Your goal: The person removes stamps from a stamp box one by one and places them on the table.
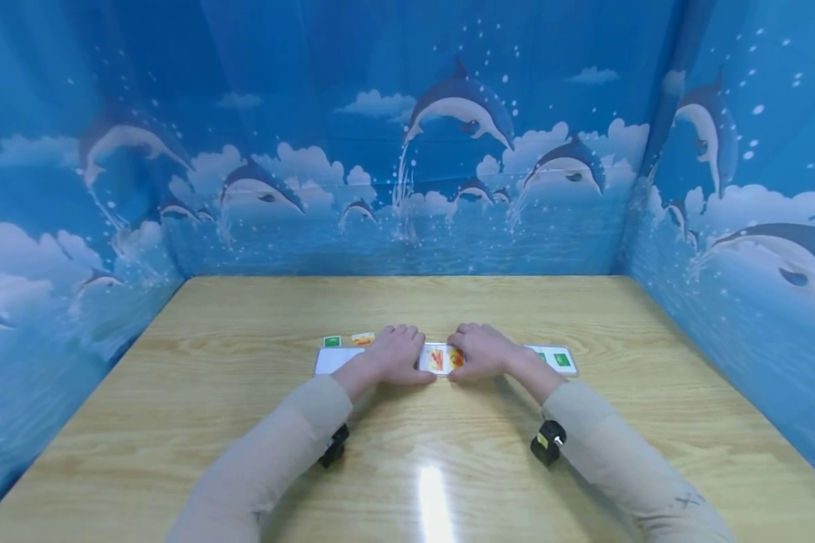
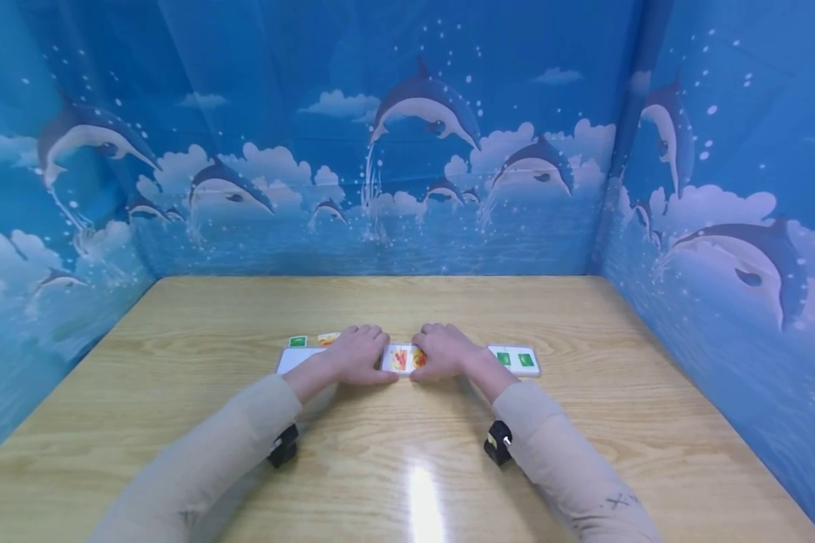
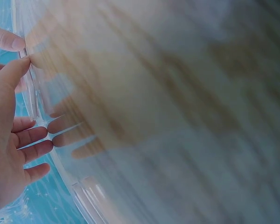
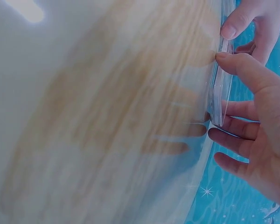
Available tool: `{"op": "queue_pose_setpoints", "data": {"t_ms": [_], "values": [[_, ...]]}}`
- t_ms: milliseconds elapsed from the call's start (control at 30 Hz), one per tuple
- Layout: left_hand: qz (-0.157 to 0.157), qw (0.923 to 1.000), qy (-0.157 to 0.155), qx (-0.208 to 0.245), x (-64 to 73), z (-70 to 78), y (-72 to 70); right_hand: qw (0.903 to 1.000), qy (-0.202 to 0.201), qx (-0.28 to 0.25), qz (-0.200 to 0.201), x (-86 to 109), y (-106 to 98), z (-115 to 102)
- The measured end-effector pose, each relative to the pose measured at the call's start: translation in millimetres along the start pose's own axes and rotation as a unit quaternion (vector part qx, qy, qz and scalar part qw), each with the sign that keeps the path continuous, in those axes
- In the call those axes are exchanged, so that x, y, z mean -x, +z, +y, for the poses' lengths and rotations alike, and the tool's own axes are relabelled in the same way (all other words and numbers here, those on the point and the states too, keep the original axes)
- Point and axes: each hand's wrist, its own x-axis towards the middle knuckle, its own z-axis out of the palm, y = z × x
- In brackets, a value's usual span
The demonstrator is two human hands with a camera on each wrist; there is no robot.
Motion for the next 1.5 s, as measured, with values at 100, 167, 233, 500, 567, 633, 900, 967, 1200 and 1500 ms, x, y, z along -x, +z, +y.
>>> {"op": "queue_pose_setpoints", "data": {"t_ms": [100,167,233,500,567,633,900,967,1200,1500], "values": [[0.0,1.0,-0.002,0.004,-1.2,-1.0,0.6,1.0,0.001,0.007,-0.001,-0.6,-2,-1],[-0.001,1.0,-0.003,0.005,-1.8,-1.6,0.9,1.0,0.003,0.008,-0.002,-1.0,-2,-1],[0.0,1.0,-0.005,0.005,-2.4,-2.3,1.1,0.9999,0.003,0.009,-0.002,-1.3,-3,-1],[-0.003,1.0,-0.003,0.004,-2.2,-3.6,-1.2,0.9999,-0.007,0.013,0.0,-1.5,-3,0],[-0.006,1.0,-0.004,0.003,-1.7,-3.6,-2.1,0.9999,-0.007,0.011,0.003,-1.2,-3,0],[-0.007,1.0,-0.004,0.002,-1.2,-3.5,-2.7,0.9999,-0.006,0.008,0.005,-0.5,-2,0],[-0.002,1.0,-0.003,0.009,0.3,-3.6,-2.8,0.9999,0.001,0.007,0.008,3.2,-1,1],[0.004,0.9999,-0.002,0.009,0.7,-3.9,-2.7,0.9999,0.004,0.006,0.008,4.4,-2,1],[0.017,0.9999,0.003,0.002,4.2,-5.5,-5.0,0.9999,0.0,0.0,0.015,10.3,-9,0],[0.03,0.9994,0.016,0.007,6.0,-6.8,0.0,0.9998,0.006,0.004,0.019,19.6,-15,5]]}}
